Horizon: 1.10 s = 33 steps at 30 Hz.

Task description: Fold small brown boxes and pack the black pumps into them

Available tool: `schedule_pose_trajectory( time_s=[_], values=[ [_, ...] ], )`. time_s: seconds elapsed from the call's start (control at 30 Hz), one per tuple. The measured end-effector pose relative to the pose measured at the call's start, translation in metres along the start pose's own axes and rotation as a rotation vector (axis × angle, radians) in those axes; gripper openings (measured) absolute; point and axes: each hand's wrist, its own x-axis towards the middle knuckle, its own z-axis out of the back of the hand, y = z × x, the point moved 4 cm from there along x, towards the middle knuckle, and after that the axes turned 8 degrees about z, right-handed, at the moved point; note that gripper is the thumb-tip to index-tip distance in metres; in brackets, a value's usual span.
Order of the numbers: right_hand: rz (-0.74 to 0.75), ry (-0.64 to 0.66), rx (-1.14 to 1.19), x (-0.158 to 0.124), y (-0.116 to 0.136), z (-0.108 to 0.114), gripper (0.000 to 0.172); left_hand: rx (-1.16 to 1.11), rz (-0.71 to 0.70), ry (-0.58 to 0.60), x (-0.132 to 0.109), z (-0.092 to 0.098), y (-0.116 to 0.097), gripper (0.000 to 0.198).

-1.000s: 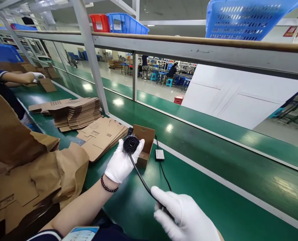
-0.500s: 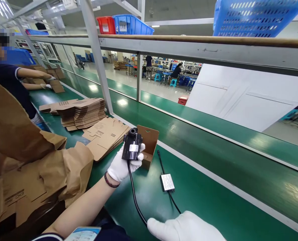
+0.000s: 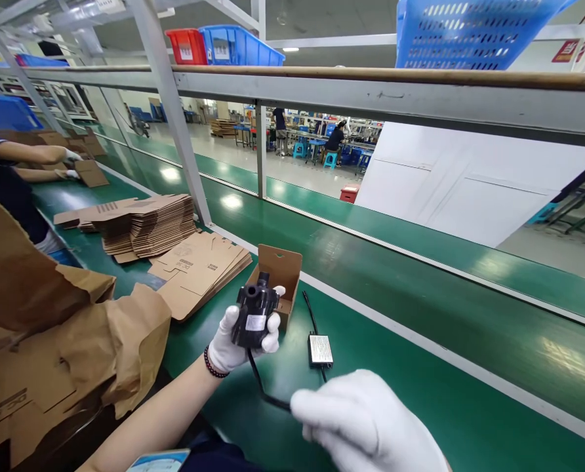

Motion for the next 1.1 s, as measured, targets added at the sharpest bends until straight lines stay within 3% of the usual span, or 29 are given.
schedule_pose_trajectory(
  time_s=[0.1, 0.2, 0.37, 0.43, 0.53, 0.63, 0.7, 0.77, 0.87, 0.97, 1.03, 1.1],
  values=[
    [-0.016, -0.177, -0.001, 0.010, -0.014, 0.006, 0.032, 0.165, 0.042, 0.124, -0.002, -0.005, 0.005, 0.082],
    [0.002, -0.245, 0.018, 0.027, -0.027, 0.006, 0.019, 0.339, 0.175, 0.132, -0.001, -0.012, 0.007, 0.088],
    [0.081, -0.134, 0.024, 0.060, -0.037, 0.001, 0.010, 0.732, 0.322, 0.112, 0.003, -0.030, 0.006, 0.043],
    [0.009, -0.125, 0.035, 0.070, -0.047, -0.001, 0.011, 0.836, 0.400, 0.134, 0.004, -0.035, 0.008, 0.037],
    [-0.155, -0.040, 0.127, 0.078, -0.068, -0.014, 0.027, 0.976, 0.435, 0.171, 0.003, -0.038, 0.010, 0.031],
    [-0.297, 0.087, 0.226, 0.076, -0.087, -0.033, 0.038, 1.216, 0.288, 0.188, 0.001, -0.040, 0.006, 0.019],
    [-0.363, 0.077, 0.224, 0.071, -0.094, -0.040, 0.041, 1.354, 0.151, 0.081, 0.000, -0.040, 0.001, 0.021],
    [-0.382, 0.010, 0.160, 0.064, -0.097, -0.041, 0.042, 1.389, 0.008, -0.091, -0.002, -0.039, -0.006, 0.036],
    [-0.319, -0.093, 0.002, 0.055, -0.093, -0.038, 0.040, 1.322, -0.209, -0.286, -0.008, -0.038, -0.013, 0.059],
    [-0.177, -0.104, -0.019, 0.050, -0.081, -0.039, 0.046, 1.194, -0.355, -0.410, -0.013, -0.036, -0.016, 0.065],
    [-0.106, -0.050, -0.020, 0.049, -0.072, -0.043, 0.064, 1.125, -0.421, -0.496, -0.016, -0.032, -0.018, 0.067],
    [-0.126, 0.011, -0.125, 0.048, -0.068, -0.048, 0.081, 1.115, -0.455, -0.559, -0.017, -0.029, -0.018, 0.069]
  ],
)
